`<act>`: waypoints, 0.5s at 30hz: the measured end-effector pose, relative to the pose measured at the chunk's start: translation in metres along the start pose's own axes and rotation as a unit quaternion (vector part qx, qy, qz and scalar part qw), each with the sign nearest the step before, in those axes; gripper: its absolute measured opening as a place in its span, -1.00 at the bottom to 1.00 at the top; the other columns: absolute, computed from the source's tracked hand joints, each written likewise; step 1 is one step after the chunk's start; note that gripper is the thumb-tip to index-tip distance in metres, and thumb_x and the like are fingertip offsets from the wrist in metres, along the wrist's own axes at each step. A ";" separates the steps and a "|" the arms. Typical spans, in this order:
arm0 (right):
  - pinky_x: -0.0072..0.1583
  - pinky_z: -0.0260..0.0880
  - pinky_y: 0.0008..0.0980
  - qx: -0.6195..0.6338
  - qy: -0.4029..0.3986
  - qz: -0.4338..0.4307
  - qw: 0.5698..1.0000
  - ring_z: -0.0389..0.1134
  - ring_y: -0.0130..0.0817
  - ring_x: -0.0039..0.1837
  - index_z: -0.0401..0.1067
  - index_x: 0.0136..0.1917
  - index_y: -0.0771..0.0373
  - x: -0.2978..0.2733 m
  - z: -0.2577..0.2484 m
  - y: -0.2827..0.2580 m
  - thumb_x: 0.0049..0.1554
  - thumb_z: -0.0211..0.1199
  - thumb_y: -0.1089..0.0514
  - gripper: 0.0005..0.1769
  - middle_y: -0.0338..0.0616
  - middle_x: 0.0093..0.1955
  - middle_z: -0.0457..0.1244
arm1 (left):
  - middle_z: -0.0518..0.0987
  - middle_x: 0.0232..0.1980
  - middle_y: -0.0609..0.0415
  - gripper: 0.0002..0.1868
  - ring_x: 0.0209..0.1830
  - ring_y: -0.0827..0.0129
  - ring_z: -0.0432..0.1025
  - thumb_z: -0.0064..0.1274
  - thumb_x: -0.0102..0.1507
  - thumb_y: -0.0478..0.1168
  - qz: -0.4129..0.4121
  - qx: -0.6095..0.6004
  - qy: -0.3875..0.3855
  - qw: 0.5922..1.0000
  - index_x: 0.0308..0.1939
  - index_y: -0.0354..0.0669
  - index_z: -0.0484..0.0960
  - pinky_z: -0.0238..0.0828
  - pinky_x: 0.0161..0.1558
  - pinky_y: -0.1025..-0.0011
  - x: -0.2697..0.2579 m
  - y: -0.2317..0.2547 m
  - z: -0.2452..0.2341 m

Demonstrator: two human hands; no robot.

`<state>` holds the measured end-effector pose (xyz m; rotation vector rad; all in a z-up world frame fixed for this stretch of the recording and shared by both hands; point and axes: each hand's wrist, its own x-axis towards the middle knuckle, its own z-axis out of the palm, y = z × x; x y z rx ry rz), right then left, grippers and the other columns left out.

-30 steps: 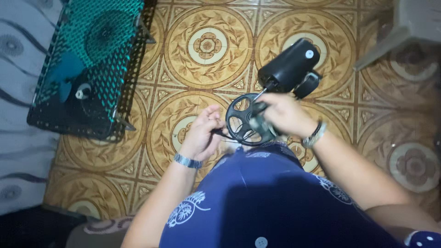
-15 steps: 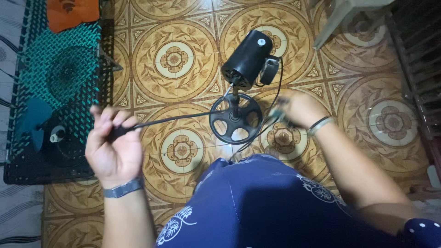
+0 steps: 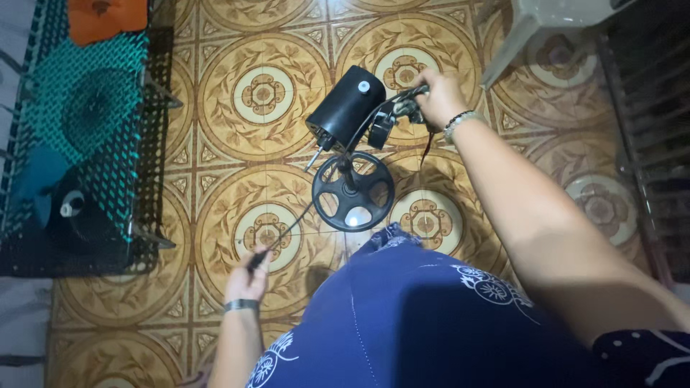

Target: The person assembles a table fan by attaching the motor housing, cage, blade, and securing the components with a nut. The person handles the fan parts and uses a cloth to wipe the motor housing during assembly.

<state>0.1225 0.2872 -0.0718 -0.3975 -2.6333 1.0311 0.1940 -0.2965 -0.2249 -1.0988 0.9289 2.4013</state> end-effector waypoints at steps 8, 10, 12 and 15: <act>0.06 0.46 -0.24 -0.003 -0.098 -0.111 0.989 0.49 -0.11 -0.02 0.56 -0.03 0.20 0.043 0.030 0.036 0.02 0.33 0.38 -0.77 0.04 -0.10 0.42 | 0.57 -0.10 -0.06 -0.75 -0.11 0.12 0.44 0.04 0.32 -0.16 0.033 0.330 0.146 0.932 0.03 -0.17 0.56 0.39 0.01 0.09 -0.008 -0.107 -0.011; 0.06 0.46 -0.21 -0.020 -0.115 -0.151 0.982 0.48 -0.07 -0.02 0.58 -0.02 0.19 0.051 0.036 0.041 0.02 0.35 0.36 -0.76 0.07 -0.11 0.41 | 0.67 0.01 -0.22 -0.55 0.03 0.02 0.52 0.15 0.27 -0.11 0.177 0.515 0.111 0.831 0.11 -0.40 0.58 0.47 0.10 0.14 -0.017 -0.123 0.022; 0.08 0.46 -0.19 -0.030 -0.128 -0.162 0.978 0.47 -0.02 -0.03 0.59 -0.02 0.17 0.053 0.039 0.044 0.00 0.38 0.34 -0.75 0.09 -0.10 0.41 | 0.57 0.26 -0.33 -0.33 0.25 -0.02 0.51 0.20 0.25 0.02 0.228 0.661 0.060 0.713 0.29 -0.40 0.50 0.42 0.25 0.24 -0.027 -0.128 0.068; 0.10 0.47 -0.19 -0.029 -0.120 -0.169 0.978 0.47 0.00 -0.01 0.59 -0.02 0.17 0.046 0.042 0.038 0.03 0.36 0.32 -0.78 0.09 -0.08 0.40 | 0.42 0.33 -0.43 -0.17 0.46 -0.16 0.20 0.11 0.25 0.20 0.186 0.812 0.027 0.552 0.43 -0.27 0.32 0.01 0.48 0.07 -0.042 -0.139 0.144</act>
